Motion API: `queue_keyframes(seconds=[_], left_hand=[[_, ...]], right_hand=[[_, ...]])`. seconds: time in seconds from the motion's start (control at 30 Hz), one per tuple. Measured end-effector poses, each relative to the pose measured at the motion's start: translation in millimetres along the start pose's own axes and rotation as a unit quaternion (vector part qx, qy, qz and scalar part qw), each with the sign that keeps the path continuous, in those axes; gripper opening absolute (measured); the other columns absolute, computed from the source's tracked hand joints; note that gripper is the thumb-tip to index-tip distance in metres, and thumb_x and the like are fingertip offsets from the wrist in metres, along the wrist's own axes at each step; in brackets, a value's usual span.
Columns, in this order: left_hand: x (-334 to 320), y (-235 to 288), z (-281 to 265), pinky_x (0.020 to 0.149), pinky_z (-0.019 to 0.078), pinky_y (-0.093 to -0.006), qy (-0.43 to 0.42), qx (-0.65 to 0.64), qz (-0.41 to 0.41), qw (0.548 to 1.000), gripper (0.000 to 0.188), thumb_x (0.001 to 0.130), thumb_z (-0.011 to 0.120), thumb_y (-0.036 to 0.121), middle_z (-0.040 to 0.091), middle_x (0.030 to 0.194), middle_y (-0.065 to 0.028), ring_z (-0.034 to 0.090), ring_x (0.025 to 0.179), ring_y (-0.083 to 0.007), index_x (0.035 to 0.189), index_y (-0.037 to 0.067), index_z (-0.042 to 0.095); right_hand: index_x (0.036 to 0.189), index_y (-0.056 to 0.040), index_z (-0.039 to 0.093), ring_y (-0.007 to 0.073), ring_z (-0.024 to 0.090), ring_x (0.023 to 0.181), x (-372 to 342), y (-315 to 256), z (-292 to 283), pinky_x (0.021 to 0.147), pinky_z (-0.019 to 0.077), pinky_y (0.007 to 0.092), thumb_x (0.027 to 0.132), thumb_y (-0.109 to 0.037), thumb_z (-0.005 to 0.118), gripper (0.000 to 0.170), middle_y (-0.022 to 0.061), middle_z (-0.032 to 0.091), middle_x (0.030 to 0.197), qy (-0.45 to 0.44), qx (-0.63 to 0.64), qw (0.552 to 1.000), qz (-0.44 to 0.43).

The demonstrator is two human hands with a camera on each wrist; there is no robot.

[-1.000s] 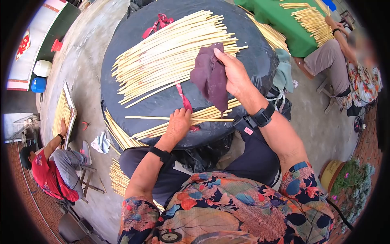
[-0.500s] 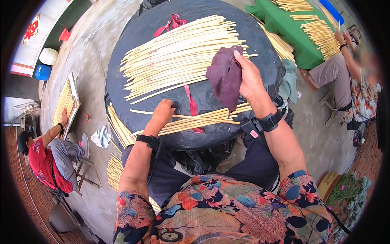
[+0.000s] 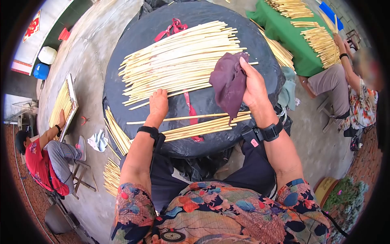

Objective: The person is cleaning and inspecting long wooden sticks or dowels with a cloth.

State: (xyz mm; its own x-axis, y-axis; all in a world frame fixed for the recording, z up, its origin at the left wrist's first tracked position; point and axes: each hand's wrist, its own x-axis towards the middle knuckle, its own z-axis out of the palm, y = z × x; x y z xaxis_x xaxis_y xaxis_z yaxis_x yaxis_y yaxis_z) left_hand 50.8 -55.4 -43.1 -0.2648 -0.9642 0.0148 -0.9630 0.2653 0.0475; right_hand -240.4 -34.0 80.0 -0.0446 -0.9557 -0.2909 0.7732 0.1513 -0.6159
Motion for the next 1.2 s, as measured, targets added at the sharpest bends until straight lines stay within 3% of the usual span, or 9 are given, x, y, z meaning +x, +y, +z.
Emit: queue_keyframes(seconds=[0.1, 0.27, 0.33, 0.43, 0.8, 1.0, 1.1, 1.17, 1.2], left_hand=[[1.9, 0.0, 10.0, 0.073, 0.0411, -0.0396, 0.01, 0.059, 0.026, 0.998, 0.02, 0.073, 0.056, 0.007, 0.053, 0.091, -0.01, 0.051, 0.088, -0.0274, 0.091, 0.007, 0.049], [-4.4, 3.5, 8.2, 0.073, 0.0396, -0.0402, 0.038, -0.013, 0.026, 0.999, 0.016, 0.073, 0.052, 0.005, 0.051, 0.088, -0.0093, 0.05, 0.088, -0.0265, 0.089, 0.007, 0.05], [-0.6, 3.9, 7.4, 0.072, 0.0388, -0.0391, 0.103, 0.025, 0.054, 0.993, 0.014, 0.072, 0.052, 0.005, 0.05, 0.088, -0.0082, 0.049, 0.089, -0.0252, 0.086, 0.007, 0.051], [4.5, -0.1, 11.0, 0.073, 0.038, -0.0374, 0.023, 0.072, 0.081, 0.994, 0.015, 0.071, 0.052, 0.006, 0.05, 0.089, -0.0076, 0.049, 0.088, -0.0243, 0.086, 0.008, 0.052], [-13.3, 1.2, 13.4, 0.07, 0.0403, -0.0392, 0.018, 0.087, 0.07, 0.994, 0.012, 0.073, 0.05, 0.005, 0.051, 0.085, -0.0097, 0.05, 0.085, -0.027, 0.085, 0.008, 0.05], [-19.1, -6.1, -7.9, 0.059, 0.0433, -0.0406, -0.086, -0.051, 0.07, 0.993, 0.007, 0.078, 0.051, 0.011, 0.057, 0.075, -0.012, 0.057, 0.075, -0.0299, 0.079, 0.005, 0.048], [-20.3, -5.4, -36.7, 0.053, 0.0418, -0.036, -0.132, -0.159, 0.06, 0.977, 0.014, 0.082, 0.051, 0.016, 0.056, 0.063, -0.0094, 0.057, 0.061, -0.024, 0.079, 0.002, 0.049], [-21.9, 0.6, -56.3, 0.048, 0.038, -0.0294, -0.234, -0.388, -0.078, 0.888, 0.02, 0.084, 0.051, 0.02, 0.05, 0.055, -0.0037, 0.049, 0.05, -0.0145, 0.077, 0.001, 0.052], [-21.5, -0.6, -56.9, 0.048, 0.038, -0.0294, -0.232, -0.388, -0.078, 0.889, 0.02, 0.084, 0.051, 0.02, 0.05, 0.055, -0.0037, 0.049, 0.05, -0.0145, 0.077, 0.001, 0.052]], right_hand=[[0.099, 0.0011, 0.053, 0.0185, 0.058, 0.084, -1.3, -4.4, 3.2, 0.075, 0.048, 0.032, 0.087, -0.022, 0.051, 0.026, 0.0095, 0.059, 0.094, -0.008, 0.002, 1.0, -0.003], [0.101, 0.0004, 0.052, 0.0186, 0.058, 0.084, 0.8, -1.4, 2.4, 0.076, 0.0478, 0.032, 0.087, -0.021, 0.05, 0.026, 0.0094, 0.059, 0.095, -0.014, 0.004, 1.0, 0.006], [0.101, 0.0, 0.052, 0.0183, 0.058, 0.084, 2.0, -1.1, 2.5, 0.076, 0.0477, 0.0318, 0.087, -0.021, 0.05, 0.025, 0.0092, 0.059, 0.095, -0.018, 0.0, 1.0, 0.003], [0.102, -0.0007, 0.052, 0.0171, 0.058, 0.085, 1.4, -1.2, 0.5, 0.076, 0.0473, 0.0311, 0.087, -0.021, 0.051, 0.025, 0.0086, 0.058, 0.095, -0.018, -0.003, 1.0, 0.003], [0.106, -0.0006, 0.052, 0.0139, 0.056, 0.084, -7.0, 23.6, 0.5, 0.076, 0.0462, 0.0281, 0.085, -0.021, 0.053, 0.029, 0.0064, 0.058, 0.095, -0.013, -0.045, 0.999, 0.022], [0.102, -0.0015, 0.051, 0.0152, 0.056, 0.084, -4.0, 12.6, -4.7, 0.075, 0.0466, 0.0297, 0.087, -0.02, 0.051, 0.025, 0.0061, 0.057, 0.094, 0.034, -0.02, 0.999, -0.015], [0.102, -0.0023, 0.051, 0.0156, 0.055, 0.085, -0.2, 9.3, -7.8, 0.076, 0.0466, 0.0305, 0.087, -0.02, 0.049, 0.023, 0.0056, 0.056, 0.095, 0.055, -0.01, 0.998, -0.033], [0.101, -0.0023, 0.051, 0.0157, 0.056, 0.084, 0.4, 9.3, -8.9, 0.076, 0.0466, 0.0304, 0.087, -0.019, 0.049, 0.022, 0.0057, 0.056, 0.095, 0.057, -0.006, 0.998, -0.034], [0.101, -0.0022, 0.051, 0.0158, 0.056, 0.084, 0.8, 10.3, -8.3, 0.076, 0.0466, 0.0303, 0.087, -0.019, 0.05, 0.022, 0.0057, 0.056, 0.094, 0.061, -0.002, 0.998, -0.032]])
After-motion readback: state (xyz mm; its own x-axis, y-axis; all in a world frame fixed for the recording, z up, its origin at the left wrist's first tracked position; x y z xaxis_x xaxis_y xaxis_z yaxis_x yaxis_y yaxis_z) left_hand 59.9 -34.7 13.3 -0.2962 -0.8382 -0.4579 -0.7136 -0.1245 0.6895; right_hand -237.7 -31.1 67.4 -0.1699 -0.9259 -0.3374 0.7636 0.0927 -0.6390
